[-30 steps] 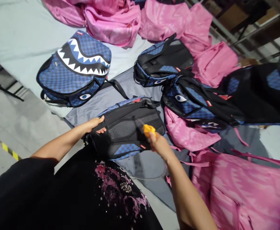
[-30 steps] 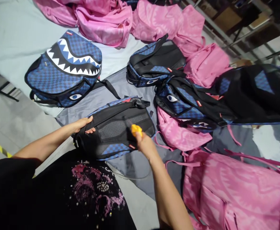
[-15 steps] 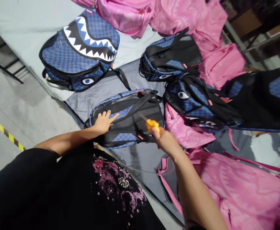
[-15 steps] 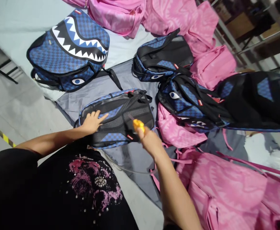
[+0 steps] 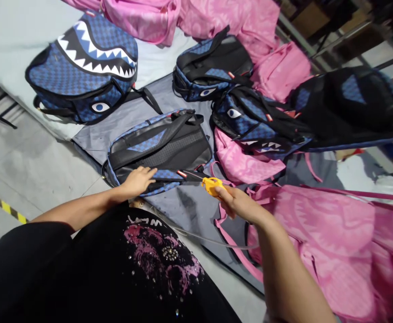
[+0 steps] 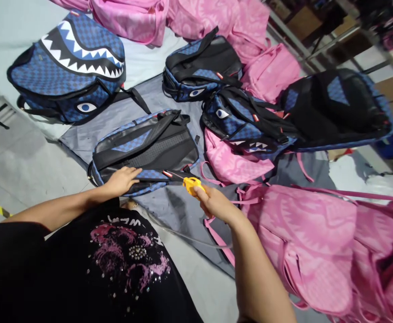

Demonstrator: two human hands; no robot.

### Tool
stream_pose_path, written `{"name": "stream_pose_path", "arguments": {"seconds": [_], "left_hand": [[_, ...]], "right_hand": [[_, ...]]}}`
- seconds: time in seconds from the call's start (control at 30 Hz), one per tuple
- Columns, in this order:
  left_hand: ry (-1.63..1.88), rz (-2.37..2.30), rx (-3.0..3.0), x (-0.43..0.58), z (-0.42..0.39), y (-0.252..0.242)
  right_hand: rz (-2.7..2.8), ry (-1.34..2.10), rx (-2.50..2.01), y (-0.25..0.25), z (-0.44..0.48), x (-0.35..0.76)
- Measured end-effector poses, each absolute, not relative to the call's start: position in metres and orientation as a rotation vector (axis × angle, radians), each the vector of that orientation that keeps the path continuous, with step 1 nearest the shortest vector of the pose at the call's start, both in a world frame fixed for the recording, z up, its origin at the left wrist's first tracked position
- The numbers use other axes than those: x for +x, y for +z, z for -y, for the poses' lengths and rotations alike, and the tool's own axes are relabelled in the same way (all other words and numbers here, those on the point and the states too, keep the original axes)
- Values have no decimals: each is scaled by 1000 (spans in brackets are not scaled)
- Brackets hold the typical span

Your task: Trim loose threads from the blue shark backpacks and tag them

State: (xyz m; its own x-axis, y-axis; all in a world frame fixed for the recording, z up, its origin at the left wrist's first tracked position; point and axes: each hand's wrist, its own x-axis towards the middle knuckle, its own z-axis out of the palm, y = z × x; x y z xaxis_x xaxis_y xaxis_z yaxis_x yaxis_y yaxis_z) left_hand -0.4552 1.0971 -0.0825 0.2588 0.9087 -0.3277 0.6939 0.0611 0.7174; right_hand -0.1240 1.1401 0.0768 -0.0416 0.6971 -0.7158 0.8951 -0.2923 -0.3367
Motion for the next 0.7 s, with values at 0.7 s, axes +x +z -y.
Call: {"name": "stream_pose_path", "arguments": {"seconds": [0.7], "left_hand": [[361,-1440,1560,-389,-1084,-72]], "right_hand": [[-1620,-730,2145,62,-1051,-133]]}}
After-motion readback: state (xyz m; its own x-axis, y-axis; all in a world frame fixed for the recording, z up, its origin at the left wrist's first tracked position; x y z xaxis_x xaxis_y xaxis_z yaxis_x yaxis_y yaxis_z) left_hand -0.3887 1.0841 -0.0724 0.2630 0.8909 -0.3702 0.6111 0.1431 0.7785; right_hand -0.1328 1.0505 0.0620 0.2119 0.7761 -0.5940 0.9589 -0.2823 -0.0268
